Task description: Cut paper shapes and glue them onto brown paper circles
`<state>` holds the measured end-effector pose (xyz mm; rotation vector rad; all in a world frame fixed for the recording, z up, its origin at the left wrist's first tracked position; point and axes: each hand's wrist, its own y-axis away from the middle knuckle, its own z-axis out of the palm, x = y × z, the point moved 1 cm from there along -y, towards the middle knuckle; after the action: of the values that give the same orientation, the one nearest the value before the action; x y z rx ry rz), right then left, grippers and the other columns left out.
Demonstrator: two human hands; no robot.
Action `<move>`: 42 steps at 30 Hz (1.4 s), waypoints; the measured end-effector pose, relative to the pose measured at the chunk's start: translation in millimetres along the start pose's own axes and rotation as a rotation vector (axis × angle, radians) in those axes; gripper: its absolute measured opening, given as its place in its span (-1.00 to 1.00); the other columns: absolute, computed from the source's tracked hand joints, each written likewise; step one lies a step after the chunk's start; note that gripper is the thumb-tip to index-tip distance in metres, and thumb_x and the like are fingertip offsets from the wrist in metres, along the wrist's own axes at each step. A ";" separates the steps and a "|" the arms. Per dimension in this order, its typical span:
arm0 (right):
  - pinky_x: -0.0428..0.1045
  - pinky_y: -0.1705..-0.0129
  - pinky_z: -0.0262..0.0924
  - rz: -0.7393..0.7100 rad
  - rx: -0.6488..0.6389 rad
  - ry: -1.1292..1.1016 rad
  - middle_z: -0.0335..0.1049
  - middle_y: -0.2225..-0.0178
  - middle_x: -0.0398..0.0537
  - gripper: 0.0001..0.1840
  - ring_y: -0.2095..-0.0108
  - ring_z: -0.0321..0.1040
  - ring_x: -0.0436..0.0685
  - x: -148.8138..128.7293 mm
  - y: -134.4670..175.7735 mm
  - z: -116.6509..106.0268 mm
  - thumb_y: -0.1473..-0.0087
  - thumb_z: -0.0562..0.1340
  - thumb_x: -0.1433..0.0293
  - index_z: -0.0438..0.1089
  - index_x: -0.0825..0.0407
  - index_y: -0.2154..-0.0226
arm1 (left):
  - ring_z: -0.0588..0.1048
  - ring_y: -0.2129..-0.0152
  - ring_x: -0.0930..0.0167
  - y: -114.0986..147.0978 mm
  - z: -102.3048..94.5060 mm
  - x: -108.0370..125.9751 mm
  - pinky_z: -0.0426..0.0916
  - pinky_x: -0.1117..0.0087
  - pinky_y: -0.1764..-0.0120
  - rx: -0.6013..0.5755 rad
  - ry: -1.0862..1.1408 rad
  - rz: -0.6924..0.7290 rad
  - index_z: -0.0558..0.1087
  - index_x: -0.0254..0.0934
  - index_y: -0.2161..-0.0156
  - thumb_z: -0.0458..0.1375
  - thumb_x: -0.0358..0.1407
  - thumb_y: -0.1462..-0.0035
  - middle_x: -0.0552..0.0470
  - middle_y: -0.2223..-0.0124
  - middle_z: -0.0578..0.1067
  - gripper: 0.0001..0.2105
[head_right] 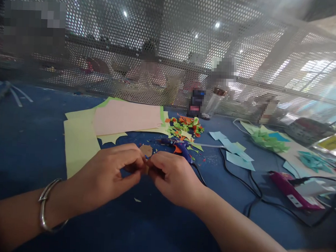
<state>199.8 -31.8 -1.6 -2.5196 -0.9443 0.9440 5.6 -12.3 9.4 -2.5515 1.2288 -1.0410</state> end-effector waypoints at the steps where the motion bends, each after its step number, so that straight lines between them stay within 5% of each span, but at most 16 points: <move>1: -0.13 0.42 0.09 0.007 -0.003 -0.016 0.28 0.50 -0.20 -0.79 0.48 0.19 -0.05 0.4 -1.1 0.2 -0.01 0.17 0.67 0.33 0.05 0.45 | 0.37 0.40 0.44 -0.5 0.6 -1.6 0.27 0.37 0.32 -0.003 0.012 -0.009 0.40 -0.27 0.36 0.10 -0.50 -0.10 0.07 0.33 0.40 -0.89; 12: -0.14 0.45 0.10 0.170 -0.065 -0.082 0.27 0.52 -0.22 -0.84 0.49 0.21 -0.04 5.2 -9.5 5.5 -0.03 0.21 0.60 0.33 0.05 0.47 | 0.39 0.40 0.43 -4.1 -1.6 -8.2 0.28 0.36 0.32 -0.071 0.030 -0.058 0.35 -0.26 0.38 0.04 -0.49 -0.16 0.04 0.28 0.39 -0.87; 22: -0.13 0.46 0.09 0.073 -0.024 -0.080 0.27 0.55 -0.20 -0.78 0.52 0.21 -0.03 12.3 -11.3 4.6 -0.08 0.21 0.60 0.32 0.04 0.52 | 0.41 0.38 0.40 -11.0 -2.8 -9.4 0.30 0.34 0.31 -0.115 0.032 -0.076 0.38 -0.28 0.36 0.02 -0.51 -0.15 0.02 0.28 0.41 -0.86; 31: -0.11 0.37 0.20 0.070 -0.198 -0.061 0.40 0.47 -0.14 -0.83 0.45 0.33 0.00 10.2 -11.5 -4.5 -0.17 0.20 0.55 0.46 0.05 0.40 | 0.45 0.36 0.36 -10.5 -6.7 -14.7 0.33 0.31 0.29 -0.228 -0.028 -0.017 0.38 -0.29 0.34 0.01 -0.46 -0.21 -0.01 0.28 0.44 -0.86; 36: -0.07 0.29 0.26 0.173 -0.072 -0.013 0.52 0.36 -0.09 -0.82 0.35 0.44 0.04 21.4 -14.0 -23.5 -0.26 0.17 0.43 0.51 0.02 0.26 | 0.45 0.35 0.39 -15.9 -17.9 -20.2 0.35 0.32 0.27 -0.097 -0.004 0.006 0.41 -0.28 0.29 0.00 -0.42 -0.30 -0.01 0.26 0.45 -0.83; 40: -0.03 0.36 0.20 0.384 0.088 0.264 0.49 0.39 -0.08 -0.85 0.40 0.39 0.08 47.5 -13.0 -37.2 -0.21 0.21 0.33 0.49 0.01 0.30 | 0.48 0.35 0.42 -22.5 -25.1 -31.0 0.40 0.37 0.29 0.099 0.090 -0.109 0.44 -0.26 0.29 0.09 -0.40 -0.26 -0.01 0.25 0.50 -0.90; 42: -0.02 0.37 0.17 0.481 0.046 0.386 0.47 0.38 -0.08 -0.86 0.44 0.36 0.08 60.3 -10.9 -39.5 -0.15 0.24 0.31 0.47 0.03 0.33 | 0.50 0.37 0.43 -24.5 -26.3 -36.5 0.43 0.40 0.30 0.173 0.169 -0.162 0.44 -0.26 0.30 0.14 -0.41 -0.21 -0.01 0.26 0.54 -0.94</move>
<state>255.4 15.1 4.0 -2.7974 -0.2037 0.5417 -11.1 35.2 19.3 -2.5045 0.9300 -1.3580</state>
